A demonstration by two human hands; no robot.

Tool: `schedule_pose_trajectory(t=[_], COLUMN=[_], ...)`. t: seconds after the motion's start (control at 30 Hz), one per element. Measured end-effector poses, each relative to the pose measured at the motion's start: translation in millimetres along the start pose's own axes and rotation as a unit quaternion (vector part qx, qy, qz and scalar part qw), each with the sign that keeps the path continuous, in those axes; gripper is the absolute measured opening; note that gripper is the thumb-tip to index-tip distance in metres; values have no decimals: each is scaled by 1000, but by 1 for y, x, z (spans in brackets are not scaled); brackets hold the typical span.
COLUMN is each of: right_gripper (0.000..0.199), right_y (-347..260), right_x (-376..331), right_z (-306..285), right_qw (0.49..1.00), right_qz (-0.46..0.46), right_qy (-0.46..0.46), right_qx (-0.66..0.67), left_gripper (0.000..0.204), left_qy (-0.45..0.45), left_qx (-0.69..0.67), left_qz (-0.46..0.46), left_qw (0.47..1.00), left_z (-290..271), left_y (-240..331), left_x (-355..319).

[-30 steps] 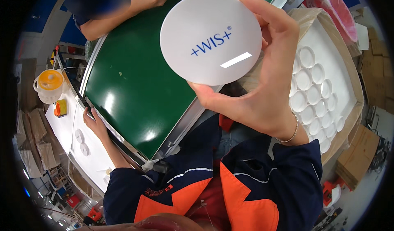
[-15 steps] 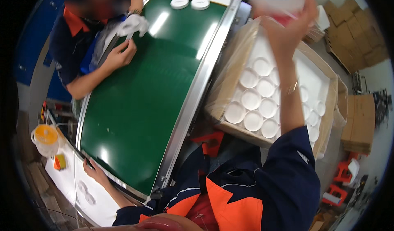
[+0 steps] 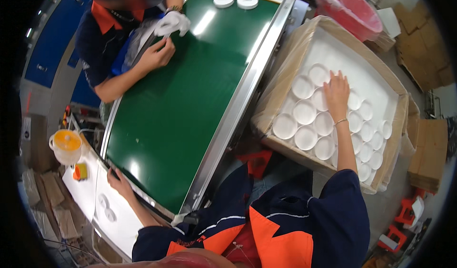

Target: Organizing and packing white cosmetic jars from a conveyor belt into a cardboard box.

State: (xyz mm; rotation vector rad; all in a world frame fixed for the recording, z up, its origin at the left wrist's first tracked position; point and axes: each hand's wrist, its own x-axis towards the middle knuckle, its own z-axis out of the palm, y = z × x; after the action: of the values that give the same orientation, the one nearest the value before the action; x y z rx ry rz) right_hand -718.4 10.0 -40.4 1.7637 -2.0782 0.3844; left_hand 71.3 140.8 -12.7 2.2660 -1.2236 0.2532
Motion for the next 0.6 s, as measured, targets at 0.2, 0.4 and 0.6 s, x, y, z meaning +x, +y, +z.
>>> schedule_pose_trajectory(t=[0.2, 0.4, 0.6], right_gripper=[46, 44, 44], right_y=[-18, -26, -30], right_x=[-2, -2, -2], right_z=[0, -7, -6], right_qw=[991, 996, 995], right_qz=[105, 56, 71], right_qy=[6, -22, -52], right_qx=[89, 70, 46], left_gripper=[45, 44, 43], left_qy=[-7, -22, -28], left_qx=[35, 58, 91], left_qz=[-37, -48, -45], left_qw=[999, 997, 994], left_z=[-1, -6, -2], left_y=[20, 16, 20], left_x=[-5, -4, -7])
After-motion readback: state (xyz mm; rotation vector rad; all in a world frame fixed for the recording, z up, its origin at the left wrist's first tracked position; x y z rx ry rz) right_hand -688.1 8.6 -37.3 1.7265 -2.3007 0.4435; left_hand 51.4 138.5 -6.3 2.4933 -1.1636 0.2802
